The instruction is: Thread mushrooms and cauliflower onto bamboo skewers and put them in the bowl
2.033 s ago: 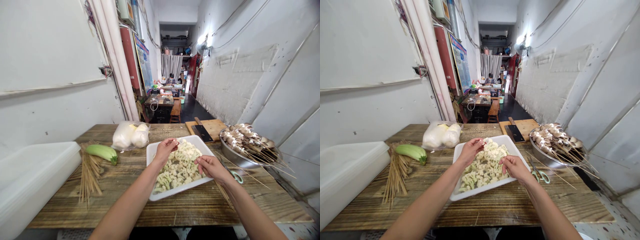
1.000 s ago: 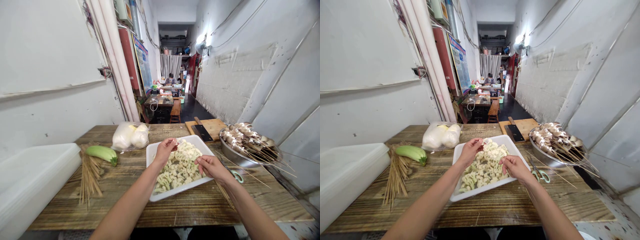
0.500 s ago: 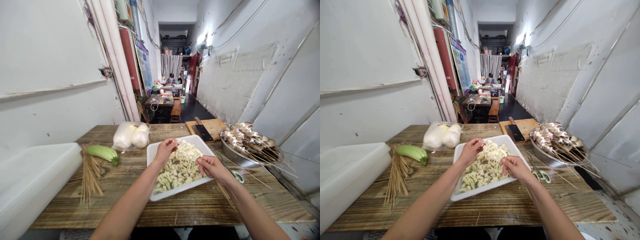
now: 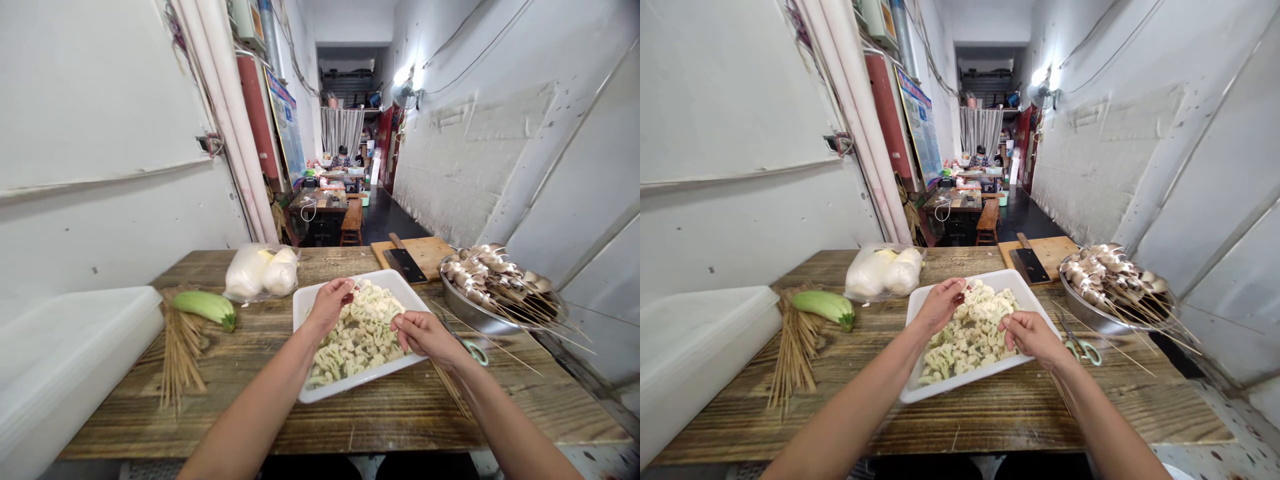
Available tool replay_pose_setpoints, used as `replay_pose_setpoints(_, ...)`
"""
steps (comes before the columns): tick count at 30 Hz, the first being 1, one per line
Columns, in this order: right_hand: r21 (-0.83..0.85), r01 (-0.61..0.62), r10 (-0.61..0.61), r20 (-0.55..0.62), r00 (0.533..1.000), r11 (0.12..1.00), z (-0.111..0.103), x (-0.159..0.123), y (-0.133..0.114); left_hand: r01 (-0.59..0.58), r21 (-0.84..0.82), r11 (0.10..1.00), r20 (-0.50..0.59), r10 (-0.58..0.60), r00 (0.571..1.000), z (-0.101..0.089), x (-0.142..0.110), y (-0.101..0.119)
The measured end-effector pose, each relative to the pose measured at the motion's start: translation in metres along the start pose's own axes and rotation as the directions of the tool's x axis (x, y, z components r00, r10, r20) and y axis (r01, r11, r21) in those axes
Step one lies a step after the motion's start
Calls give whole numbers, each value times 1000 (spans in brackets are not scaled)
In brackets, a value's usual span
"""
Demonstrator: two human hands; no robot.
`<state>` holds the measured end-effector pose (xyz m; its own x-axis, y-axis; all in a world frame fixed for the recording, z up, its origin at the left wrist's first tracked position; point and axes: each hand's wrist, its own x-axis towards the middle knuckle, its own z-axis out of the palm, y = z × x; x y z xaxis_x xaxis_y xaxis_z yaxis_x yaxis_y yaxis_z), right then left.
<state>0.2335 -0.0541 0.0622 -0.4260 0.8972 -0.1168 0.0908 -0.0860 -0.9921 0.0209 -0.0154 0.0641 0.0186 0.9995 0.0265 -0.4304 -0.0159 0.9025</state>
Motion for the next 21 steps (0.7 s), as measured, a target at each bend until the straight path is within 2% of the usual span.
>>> replay_pose_setpoints(13,-52,-2,1,-21,1000,999,1,-1,2,-13,137,990,11,12,1000,1,-1,0)
replay_pose_setpoints(21,-91,8,-13,-62,998,996,4,0,-1,93,91,991,24,-96,995,0,-1,1)
